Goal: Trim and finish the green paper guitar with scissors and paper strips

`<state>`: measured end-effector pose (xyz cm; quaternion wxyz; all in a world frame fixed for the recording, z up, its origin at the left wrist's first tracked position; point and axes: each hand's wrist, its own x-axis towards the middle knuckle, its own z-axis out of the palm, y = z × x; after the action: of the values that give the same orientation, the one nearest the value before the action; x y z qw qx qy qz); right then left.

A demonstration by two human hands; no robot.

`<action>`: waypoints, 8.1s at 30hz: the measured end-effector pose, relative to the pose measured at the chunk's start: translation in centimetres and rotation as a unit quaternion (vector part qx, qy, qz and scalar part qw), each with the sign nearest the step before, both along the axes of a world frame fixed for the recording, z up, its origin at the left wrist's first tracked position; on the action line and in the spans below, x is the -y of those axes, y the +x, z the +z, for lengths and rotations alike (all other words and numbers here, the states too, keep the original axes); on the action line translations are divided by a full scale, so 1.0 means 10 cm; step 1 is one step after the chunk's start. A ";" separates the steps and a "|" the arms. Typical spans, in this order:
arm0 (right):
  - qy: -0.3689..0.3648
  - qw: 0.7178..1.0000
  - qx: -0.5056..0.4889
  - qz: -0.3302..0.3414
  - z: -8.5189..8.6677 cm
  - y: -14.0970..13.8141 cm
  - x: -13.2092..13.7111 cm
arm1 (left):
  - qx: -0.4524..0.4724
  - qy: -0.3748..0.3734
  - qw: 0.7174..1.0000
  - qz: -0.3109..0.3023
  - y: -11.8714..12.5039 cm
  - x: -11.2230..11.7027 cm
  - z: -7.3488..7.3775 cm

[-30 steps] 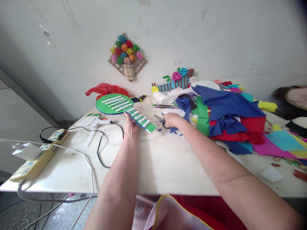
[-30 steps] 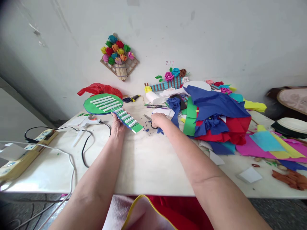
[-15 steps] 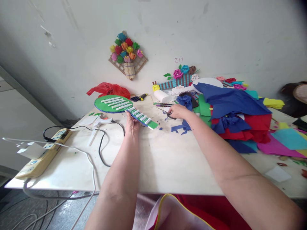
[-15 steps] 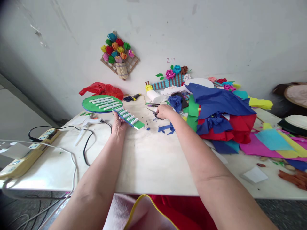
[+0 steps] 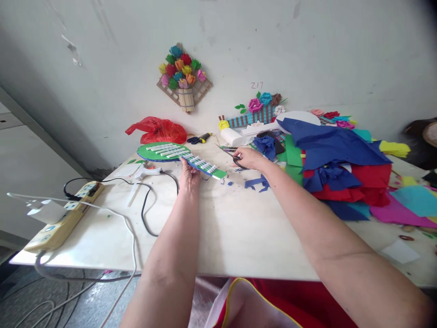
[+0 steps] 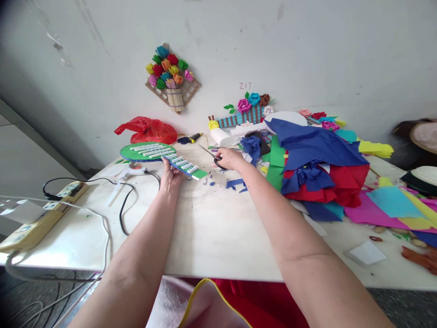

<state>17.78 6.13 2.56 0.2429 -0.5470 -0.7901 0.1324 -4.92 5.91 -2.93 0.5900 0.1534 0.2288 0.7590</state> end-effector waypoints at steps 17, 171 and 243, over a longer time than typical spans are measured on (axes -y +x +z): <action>0.045 0.992 -0.021 0.119 0.07 -0.38 0.25 | 0.021 -0.022 0.999 0.045 0.08 0.00 0.06; -0.462 0.828 -0.202 0.244 -0.03 0.37 0.00 | -0.256 -0.213 0.931 -0.148 0.47 0.02 0.21; -0.211 0.837 -0.502 0.057 -0.39 -0.43 0.04 | -0.096 0.064 0.993 -0.011 0.39 -0.01 0.18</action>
<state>13.47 5.74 -1.36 0.4765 -0.3976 -0.5425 0.5663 -1.05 6.05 -1.08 0.5628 0.2659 0.2332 0.7471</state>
